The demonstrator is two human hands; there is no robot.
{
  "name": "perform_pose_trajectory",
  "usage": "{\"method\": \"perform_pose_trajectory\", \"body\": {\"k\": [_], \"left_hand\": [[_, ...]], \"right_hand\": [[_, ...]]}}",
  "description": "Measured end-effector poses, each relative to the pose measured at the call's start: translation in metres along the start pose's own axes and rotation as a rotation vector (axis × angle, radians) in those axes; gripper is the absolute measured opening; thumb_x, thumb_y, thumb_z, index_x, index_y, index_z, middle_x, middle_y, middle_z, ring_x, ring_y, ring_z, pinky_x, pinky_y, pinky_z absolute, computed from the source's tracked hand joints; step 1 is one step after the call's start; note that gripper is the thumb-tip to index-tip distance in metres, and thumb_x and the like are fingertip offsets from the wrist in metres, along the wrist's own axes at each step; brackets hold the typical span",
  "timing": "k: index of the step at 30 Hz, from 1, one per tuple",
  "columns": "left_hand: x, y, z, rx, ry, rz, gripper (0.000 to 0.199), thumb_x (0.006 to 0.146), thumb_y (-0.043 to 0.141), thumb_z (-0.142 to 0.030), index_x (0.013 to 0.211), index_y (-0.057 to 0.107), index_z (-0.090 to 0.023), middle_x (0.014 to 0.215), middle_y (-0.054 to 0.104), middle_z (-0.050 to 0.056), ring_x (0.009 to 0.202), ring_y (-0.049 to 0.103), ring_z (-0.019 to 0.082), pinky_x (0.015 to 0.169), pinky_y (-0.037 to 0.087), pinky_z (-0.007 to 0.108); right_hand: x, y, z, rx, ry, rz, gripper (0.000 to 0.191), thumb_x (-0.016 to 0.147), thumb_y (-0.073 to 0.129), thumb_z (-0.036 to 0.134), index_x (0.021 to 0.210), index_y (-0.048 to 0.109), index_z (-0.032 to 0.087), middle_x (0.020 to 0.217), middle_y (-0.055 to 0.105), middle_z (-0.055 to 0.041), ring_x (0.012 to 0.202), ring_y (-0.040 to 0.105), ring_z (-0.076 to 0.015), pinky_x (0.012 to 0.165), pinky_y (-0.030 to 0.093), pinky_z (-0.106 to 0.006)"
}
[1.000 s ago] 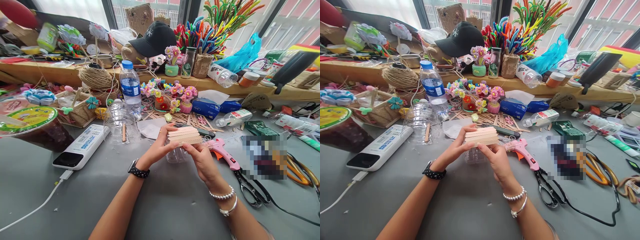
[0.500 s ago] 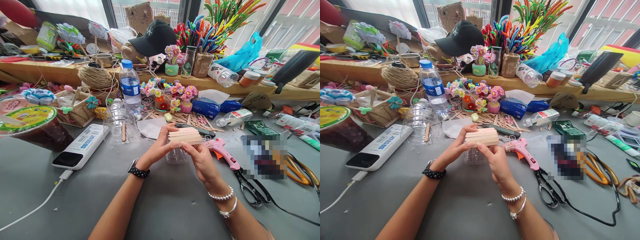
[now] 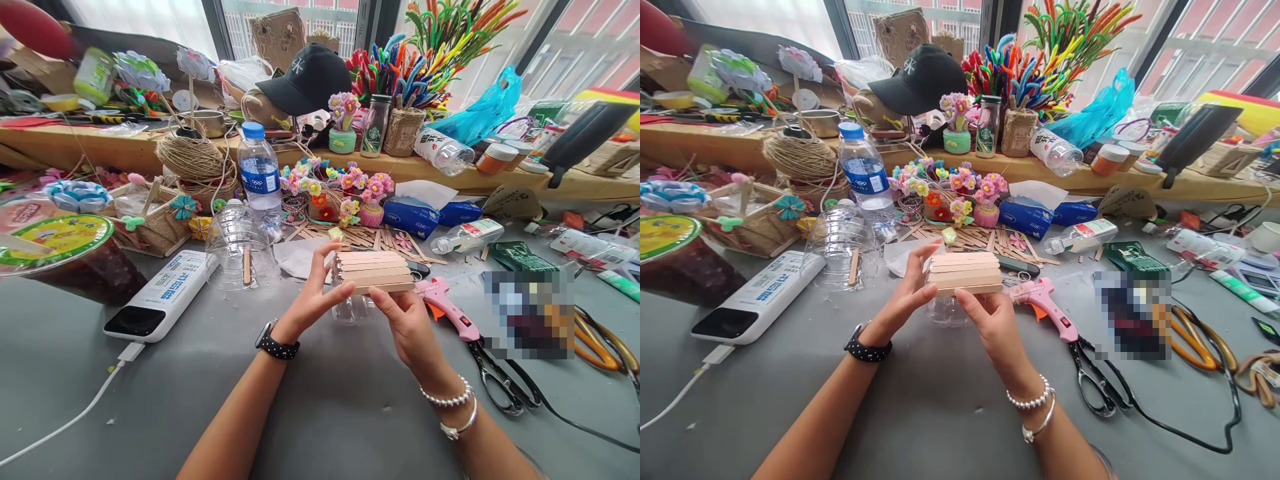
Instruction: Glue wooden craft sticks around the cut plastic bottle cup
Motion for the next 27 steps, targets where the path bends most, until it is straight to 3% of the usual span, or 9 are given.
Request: {"method": "perform_pose_trajectory", "body": {"k": [6, 9, 15, 19, 27], "left_hand": [[0.003, 0.005, 0.006, -0.187, -0.219, 0.148, 0.080, 0.068, 0.051, -0.061, 0.132, 0.014, -0.030, 0.141, 0.021, 0.009, 0.124, 0.031, 0.028, 0.099, 0.032, 0.042], [0.004, 0.004, 0.007, -0.250, -0.250, 0.103, 0.075, 0.070, 0.049, -0.061, 0.131, 0.018, -0.031, 0.139, 0.026, 0.008, 0.121, 0.037, 0.028, 0.097, 0.034, 0.043], [0.004, 0.000, 0.008, -0.165, -0.147, -0.030, 0.064, 0.069, 0.058, -0.046, 0.122, 0.026, -0.029, 0.126, 0.036, 0.007, 0.118, 0.036, 0.025, 0.095, 0.035, 0.041], [0.003, 0.001, 0.004, -0.150, -0.064, -0.092, 0.064, 0.066, 0.061, -0.042, 0.118, 0.025, -0.031, 0.123, 0.033, 0.005, 0.121, 0.030, 0.023, 0.095, 0.036, 0.039], [0.003, 0.003, 0.004, -0.113, -0.052, -0.142, 0.065, 0.064, 0.063, -0.040, 0.116, 0.024, -0.030, 0.122, 0.031, 0.005, 0.119, 0.031, 0.023, 0.097, 0.034, 0.039]], "right_hand": [[0.001, -0.009, 0.002, -0.081, -0.058, -0.025, 0.036, 0.073, 0.059, 0.032, 0.109, 0.057, 0.026, 0.107, 0.063, -0.0029, 0.105, 0.054, -0.0195, 0.090, 0.041, -0.036], [0.002, -0.014, 0.001, -0.157, -0.048, -0.027, 0.033, 0.072, 0.059, 0.035, 0.104, 0.060, 0.024, 0.103, 0.065, -0.0040, 0.101, 0.055, -0.0205, 0.086, 0.042, -0.036], [0.004, -0.020, -0.003, -0.209, 0.016, -0.062, 0.029, 0.068, 0.062, 0.039, 0.090, 0.063, 0.021, 0.092, 0.066, -0.0048, 0.090, 0.057, -0.0202, 0.076, 0.044, -0.033], [0.004, -0.020, 0.001, -0.236, -0.017, -0.148, 0.039, 0.066, 0.064, 0.039, 0.100, 0.057, 0.022, 0.098, 0.063, -0.0043, 0.086, 0.055, -0.0174, 0.074, 0.044, -0.032], [0.002, -0.024, 0.003, -0.400, -0.093, -0.332, 0.051, 0.062, 0.066, 0.043, 0.106, 0.049, 0.021, 0.098, 0.057, -0.0056, 0.083, 0.052, -0.0168, 0.067, 0.045, -0.031]]}}
Point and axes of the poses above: each hand's wrist, its own x-axis towards the middle knuckle, its own y-axis out of the palm, z = x × y, the point moved 2 cm from there along x, towards the middle knuckle
